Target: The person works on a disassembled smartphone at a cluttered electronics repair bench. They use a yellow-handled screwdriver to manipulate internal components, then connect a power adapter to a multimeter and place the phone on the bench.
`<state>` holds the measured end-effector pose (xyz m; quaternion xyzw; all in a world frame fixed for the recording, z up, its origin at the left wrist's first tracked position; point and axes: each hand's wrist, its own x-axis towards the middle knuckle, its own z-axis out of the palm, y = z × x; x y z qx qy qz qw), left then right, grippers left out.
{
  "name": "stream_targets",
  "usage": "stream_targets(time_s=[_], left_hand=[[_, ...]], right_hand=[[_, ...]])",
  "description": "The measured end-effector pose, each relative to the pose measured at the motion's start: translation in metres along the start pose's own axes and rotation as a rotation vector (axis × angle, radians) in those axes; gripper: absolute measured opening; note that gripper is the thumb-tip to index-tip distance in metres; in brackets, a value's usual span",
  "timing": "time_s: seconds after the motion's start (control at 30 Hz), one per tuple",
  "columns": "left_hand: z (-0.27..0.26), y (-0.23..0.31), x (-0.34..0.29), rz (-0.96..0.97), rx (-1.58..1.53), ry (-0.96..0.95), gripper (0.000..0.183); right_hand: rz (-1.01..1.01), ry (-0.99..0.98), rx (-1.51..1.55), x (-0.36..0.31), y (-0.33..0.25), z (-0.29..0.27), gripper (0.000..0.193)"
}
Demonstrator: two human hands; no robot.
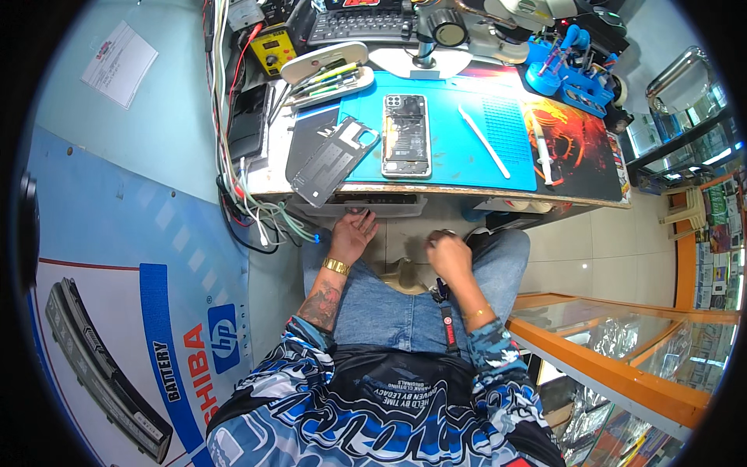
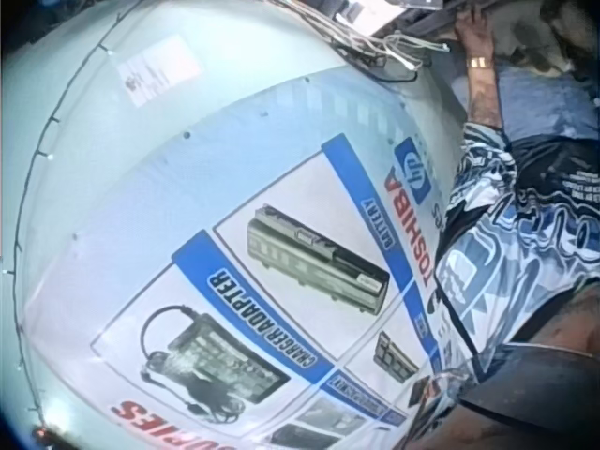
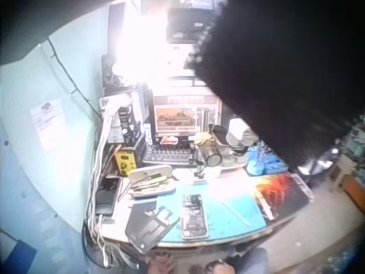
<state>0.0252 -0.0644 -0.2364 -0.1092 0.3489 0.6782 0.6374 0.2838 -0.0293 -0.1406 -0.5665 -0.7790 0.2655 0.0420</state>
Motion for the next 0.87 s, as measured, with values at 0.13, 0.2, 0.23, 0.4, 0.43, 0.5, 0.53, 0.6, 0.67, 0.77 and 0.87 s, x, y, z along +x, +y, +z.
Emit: stream_targets(time_s=[0.13,0.2,0.23,0.4,0.43,0.5,0.53,0.6,0.67,0.77,0.87], left_hand=[[-0.005,0.017,0.010,0.000,0.063,-0.130,0.010],[-0.011,0.016,0.025,0.005,0.044,-0.214,0.010],[-0.019,0.015,0.037,0.010,0.033,-0.254,0.010],[-0.025,-0.013,0.090,0.170,-0.136,-0.199,0.017],[-0.029,-0.018,0.099,0.188,-0.128,-0.047,0.020],[-0.045,-0.026,0.121,0.158,-0.090,0.219,0.025],[-0.053,-0.032,0.129,0.103,-0.062,0.335,0.026],[-0.072,-0.036,0.150,0.046,-0.019,0.388,0.033],[-0.094,-0.027,0.182,0.005,-0.134,0.200,0.036],[-0.084,-0.021,0.180,-0.038,-0.178,0.130,0.038],[-0.072,-0.011,0.177,-0.078,-0.102,0.077,0.057]], right_hand=[[-0.208,-0.041,-0.004,0.014,-0.045,0.024,0.030],[-0.197,-0.118,0.032,0.010,-0.059,0.025,0.032],[-0.194,-0.159,0.050,0.007,-0.064,0.025,0.034],[-0.157,-0.346,0.111,-0.001,-0.024,0.048,0.039],[-0.151,-0.360,0.110,-0.005,-0.015,0.052,0.040],[-0.154,-0.366,0.126,0.002,-0.010,0.047,0.041],[-0.151,-0.367,0.144,0.002,-0.011,0.039,0.041],[-0.156,-0.348,0.146,0.009,-0.008,0.033,0.042],[-0.164,-0.321,0.119,0.021,-0.001,0.038,0.043],[-0.185,-0.362,0.030,0.054,-0.004,0.042,0.044],[-0.227,-0.403,-0.018,0.082,-0.012,0.056,0.048]])
